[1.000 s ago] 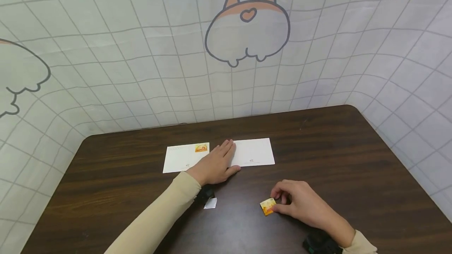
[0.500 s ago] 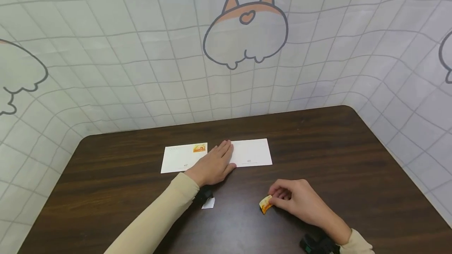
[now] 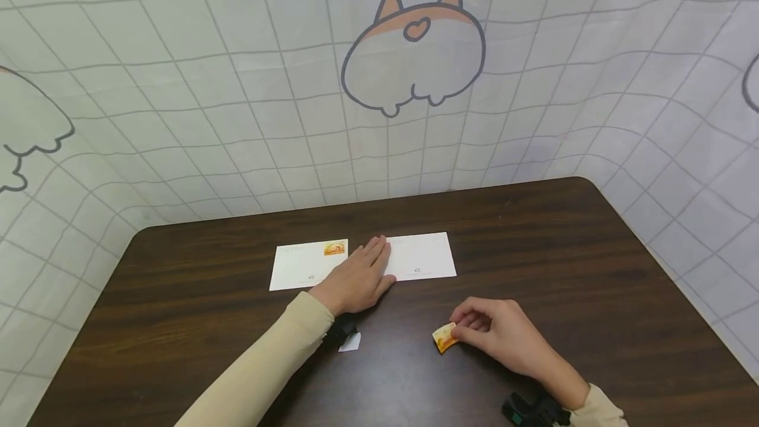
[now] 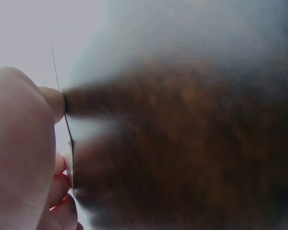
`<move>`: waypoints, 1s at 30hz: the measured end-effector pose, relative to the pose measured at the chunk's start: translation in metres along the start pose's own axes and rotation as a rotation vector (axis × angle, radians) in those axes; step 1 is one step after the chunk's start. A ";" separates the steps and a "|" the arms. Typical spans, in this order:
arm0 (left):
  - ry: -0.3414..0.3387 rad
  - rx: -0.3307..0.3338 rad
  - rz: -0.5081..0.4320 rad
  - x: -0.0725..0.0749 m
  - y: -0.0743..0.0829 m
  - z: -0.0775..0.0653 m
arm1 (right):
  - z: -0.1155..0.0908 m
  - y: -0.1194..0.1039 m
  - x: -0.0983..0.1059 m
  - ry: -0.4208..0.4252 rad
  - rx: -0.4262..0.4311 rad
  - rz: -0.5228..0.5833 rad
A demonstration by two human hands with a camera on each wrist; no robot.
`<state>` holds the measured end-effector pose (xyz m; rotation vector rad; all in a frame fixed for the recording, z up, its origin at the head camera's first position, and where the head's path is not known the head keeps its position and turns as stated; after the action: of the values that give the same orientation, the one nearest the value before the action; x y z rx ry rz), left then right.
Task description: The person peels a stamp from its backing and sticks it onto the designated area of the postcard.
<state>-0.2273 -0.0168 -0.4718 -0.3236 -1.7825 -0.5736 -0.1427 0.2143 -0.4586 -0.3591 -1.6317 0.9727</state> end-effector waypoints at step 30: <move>0.034 -0.031 -0.016 0.009 0.011 0.007 | 0.015 -0.006 0.026 0.052 -0.054 0.068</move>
<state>-0.2298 -0.0042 -0.4627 -0.3197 -1.7462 -0.6149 -0.1626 0.2228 -0.4370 -0.4752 -1.6097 0.9644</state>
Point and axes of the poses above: each hand's wrist, its own z-axis towards the middle knuckle, its own x-axis out of the back of the hand, y = z × x, the point moved 6 cm from there along z, towards the middle knuckle, and after that the axes turned 3 degrees about -z, right-handed, at the moved point
